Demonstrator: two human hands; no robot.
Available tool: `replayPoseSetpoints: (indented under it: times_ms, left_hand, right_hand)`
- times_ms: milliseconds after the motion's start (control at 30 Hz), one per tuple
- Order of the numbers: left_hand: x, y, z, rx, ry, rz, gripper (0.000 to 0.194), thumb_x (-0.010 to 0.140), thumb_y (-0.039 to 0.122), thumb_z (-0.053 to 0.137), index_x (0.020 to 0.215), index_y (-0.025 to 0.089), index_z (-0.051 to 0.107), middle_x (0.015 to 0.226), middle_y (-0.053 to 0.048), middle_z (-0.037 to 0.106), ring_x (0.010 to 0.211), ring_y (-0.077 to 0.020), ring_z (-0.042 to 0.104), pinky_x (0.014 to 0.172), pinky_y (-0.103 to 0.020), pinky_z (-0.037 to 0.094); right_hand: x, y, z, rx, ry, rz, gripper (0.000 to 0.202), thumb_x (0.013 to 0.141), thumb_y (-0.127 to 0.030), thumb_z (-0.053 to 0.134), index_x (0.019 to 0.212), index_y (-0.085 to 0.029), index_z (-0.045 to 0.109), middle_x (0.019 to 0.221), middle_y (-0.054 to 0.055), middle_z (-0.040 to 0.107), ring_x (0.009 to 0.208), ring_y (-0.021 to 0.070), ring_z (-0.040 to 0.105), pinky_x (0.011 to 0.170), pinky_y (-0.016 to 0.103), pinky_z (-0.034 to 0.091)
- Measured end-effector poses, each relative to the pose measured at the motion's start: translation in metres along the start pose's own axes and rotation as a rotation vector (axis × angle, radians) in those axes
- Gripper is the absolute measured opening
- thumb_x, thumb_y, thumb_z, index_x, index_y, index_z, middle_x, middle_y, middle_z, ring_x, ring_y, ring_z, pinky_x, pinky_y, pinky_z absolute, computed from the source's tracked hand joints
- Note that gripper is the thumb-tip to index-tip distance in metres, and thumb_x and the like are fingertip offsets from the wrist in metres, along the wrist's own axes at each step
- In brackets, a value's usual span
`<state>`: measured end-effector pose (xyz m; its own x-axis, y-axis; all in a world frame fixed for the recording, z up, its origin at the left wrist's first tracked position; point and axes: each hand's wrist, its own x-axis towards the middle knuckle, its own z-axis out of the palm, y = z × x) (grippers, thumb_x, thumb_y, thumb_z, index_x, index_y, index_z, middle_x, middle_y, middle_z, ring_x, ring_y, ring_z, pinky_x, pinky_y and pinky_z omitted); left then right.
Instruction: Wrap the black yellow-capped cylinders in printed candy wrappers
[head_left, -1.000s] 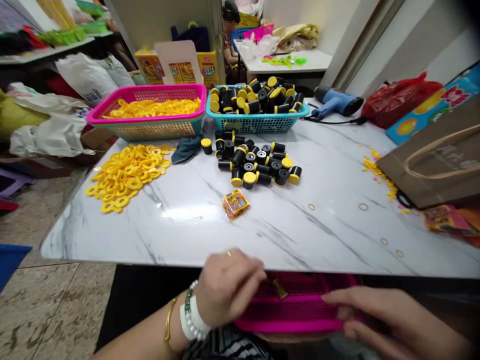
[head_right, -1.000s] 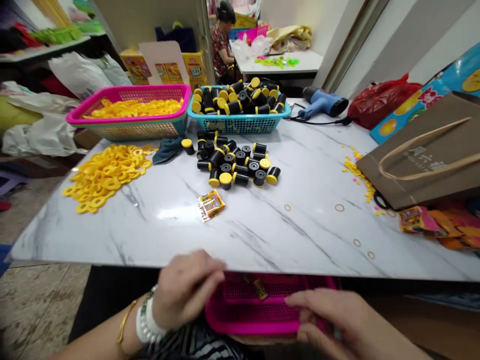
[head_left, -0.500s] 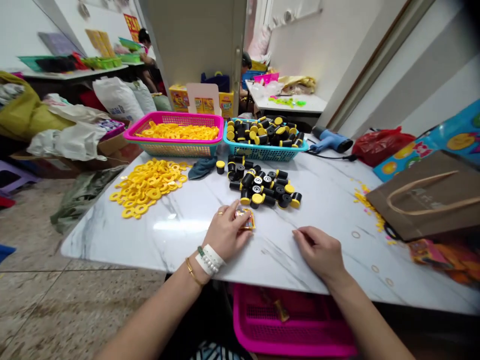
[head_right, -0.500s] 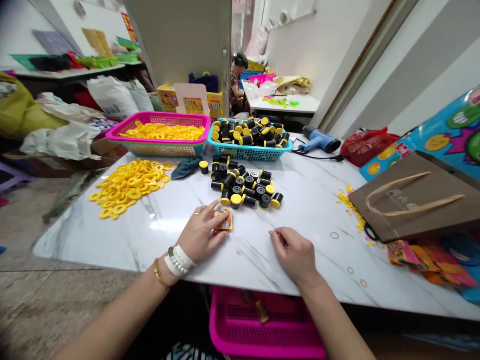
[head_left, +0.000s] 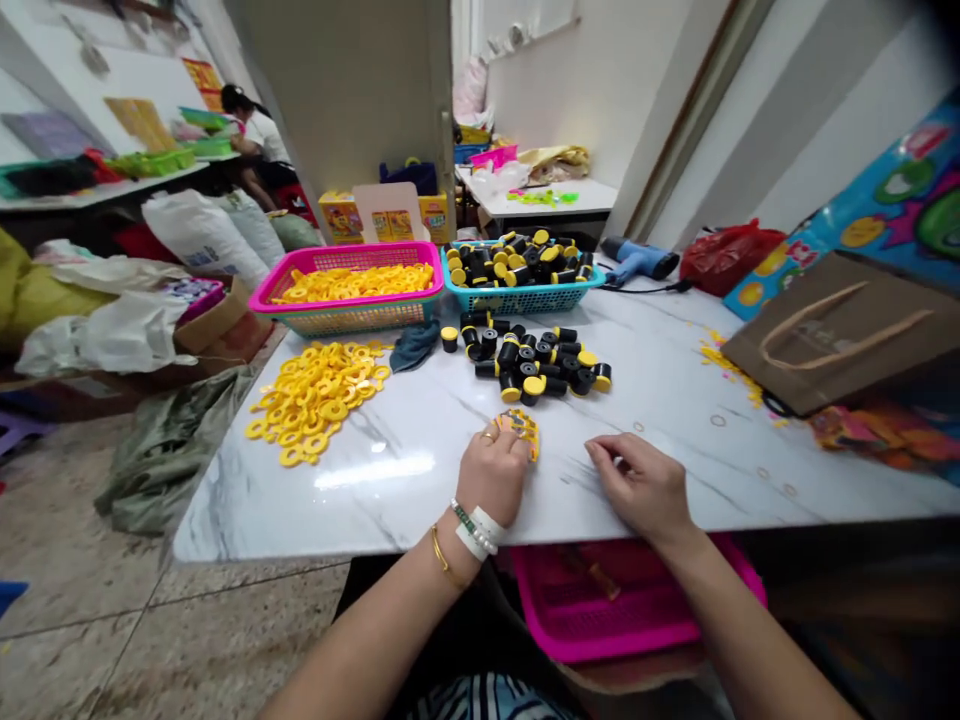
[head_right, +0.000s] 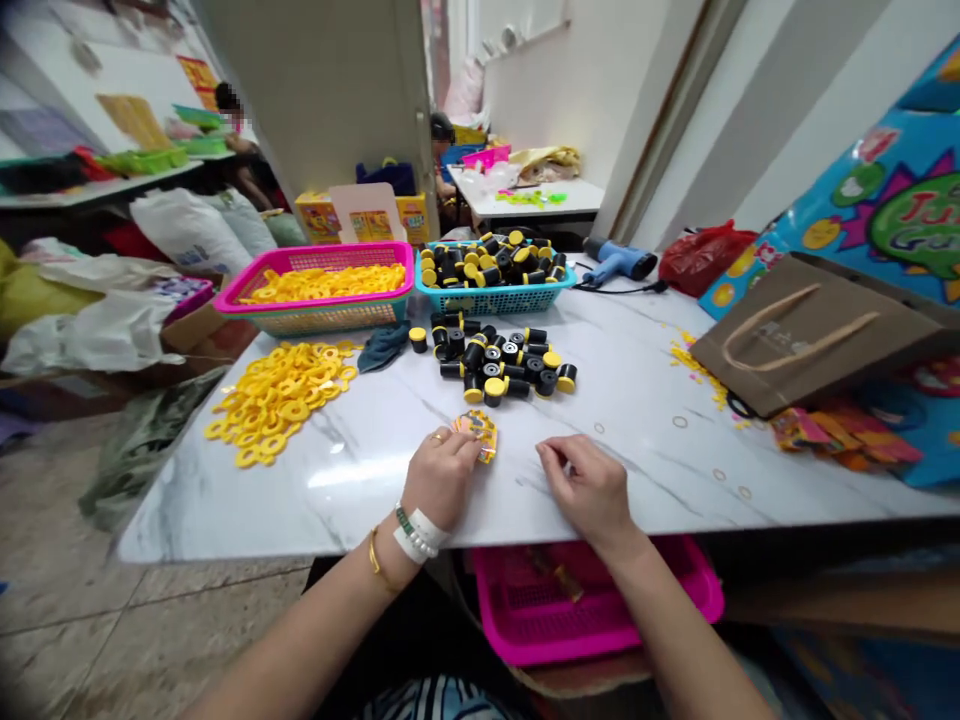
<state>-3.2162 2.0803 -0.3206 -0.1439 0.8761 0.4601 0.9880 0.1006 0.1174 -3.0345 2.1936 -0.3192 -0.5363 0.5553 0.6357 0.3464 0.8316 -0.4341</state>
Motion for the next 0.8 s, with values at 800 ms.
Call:
replayPoseSetpoints:
  times_ms: [800]
  left_hand:
    - [-0.063,0.007,-0.058,-1.196,0.078,-0.644,0.026,0.083,0.031,0.069,0.103,0.014,0.065,0.082,-0.005,0.067,0.062,-0.0105,0.058,0.051,-0.020,0.048]
  right_hand:
    - [-0.008,-0.100,0.030,0.886,-0.397,0.716,0.035,0.079,-0.049,0.072,0.076,-0.015,0.065,0.061,-0.003,0.056,0.051,0.0063,0.043,0.049,0.020,0.034]
